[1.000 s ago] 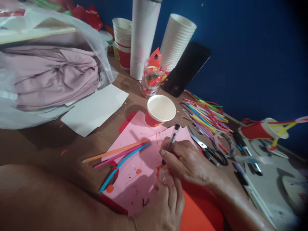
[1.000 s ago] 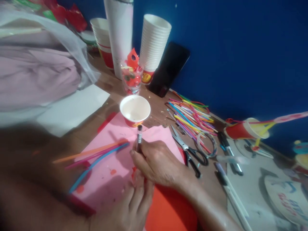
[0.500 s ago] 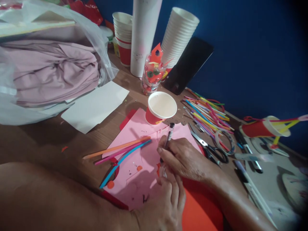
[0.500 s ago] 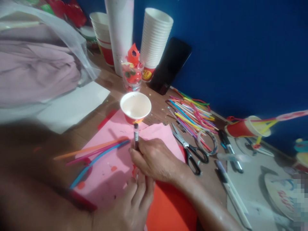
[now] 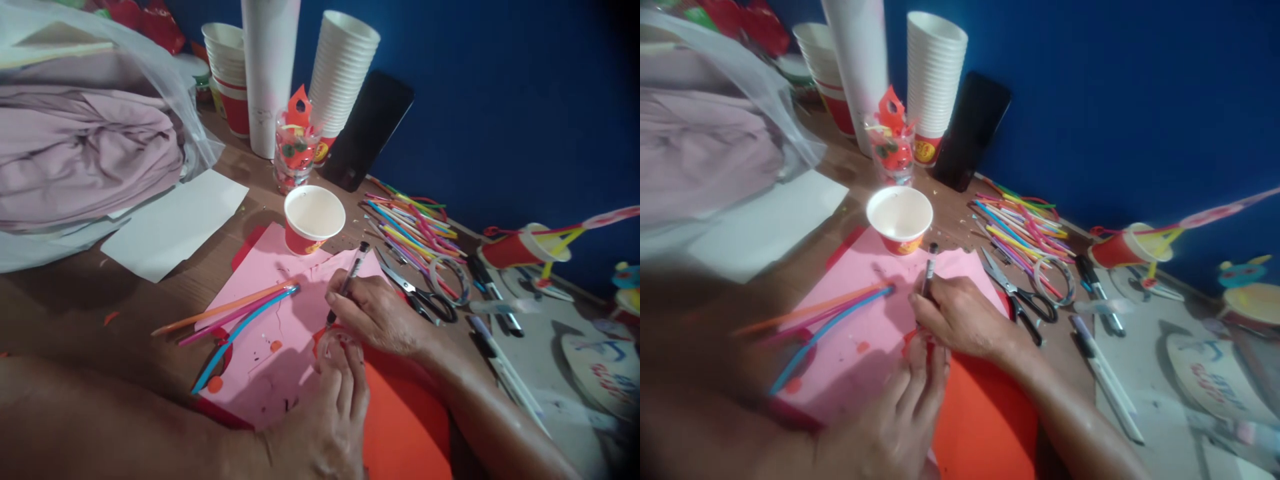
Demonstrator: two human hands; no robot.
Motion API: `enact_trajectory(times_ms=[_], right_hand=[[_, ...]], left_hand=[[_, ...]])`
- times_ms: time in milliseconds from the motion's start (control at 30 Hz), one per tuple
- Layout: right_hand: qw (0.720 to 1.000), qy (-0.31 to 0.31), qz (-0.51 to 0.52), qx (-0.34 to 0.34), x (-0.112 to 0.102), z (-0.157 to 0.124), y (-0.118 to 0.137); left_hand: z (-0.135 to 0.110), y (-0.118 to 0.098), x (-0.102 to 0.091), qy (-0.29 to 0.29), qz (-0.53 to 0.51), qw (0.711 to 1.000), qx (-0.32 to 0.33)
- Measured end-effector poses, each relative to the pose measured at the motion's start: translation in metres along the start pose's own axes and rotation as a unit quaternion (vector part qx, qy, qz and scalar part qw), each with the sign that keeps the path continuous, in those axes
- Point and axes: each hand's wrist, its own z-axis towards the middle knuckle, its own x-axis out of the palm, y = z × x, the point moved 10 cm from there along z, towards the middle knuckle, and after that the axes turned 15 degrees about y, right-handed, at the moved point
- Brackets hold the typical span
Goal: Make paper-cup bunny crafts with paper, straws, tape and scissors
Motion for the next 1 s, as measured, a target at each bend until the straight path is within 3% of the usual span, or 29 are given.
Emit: enact_trajectory(times_ms=[233, 367, 567, 767, 1000], right_hand=[[0.999, -0.044, 0.022, -0.006, -0.009, -0.011, -0.006], [0.997, -0.072, 0.038, -0.002, -0.014, -0.019, -0.011], [0.993, -0.11, 0.044, 0.027, -0.011, -0.034, -0.026], [0.983, -0.17, 0.064, -0.016, -0.011, -0.053, -0.019], [0.978, -0.206, 0.032, -0.012, -0.006, -0.075, -0.016]], left_hand=[[-0.003, -0.003, -0.003, -0.018, -0.013, 0.999, 0.029], [-0.002, 0.0, 0.002, 0.015, -0.026, 0.999, -0.016], [-0.004, -0.004, 0.002, 0.035, -0.02, 0.999, 0.03], [-0.007, -0.003, 0.003, 0.053, -0.026, 0.998, 0.023], [-0.007, -0.003, 0.005, 0.088, -0.035, 0.995, 0.024]])
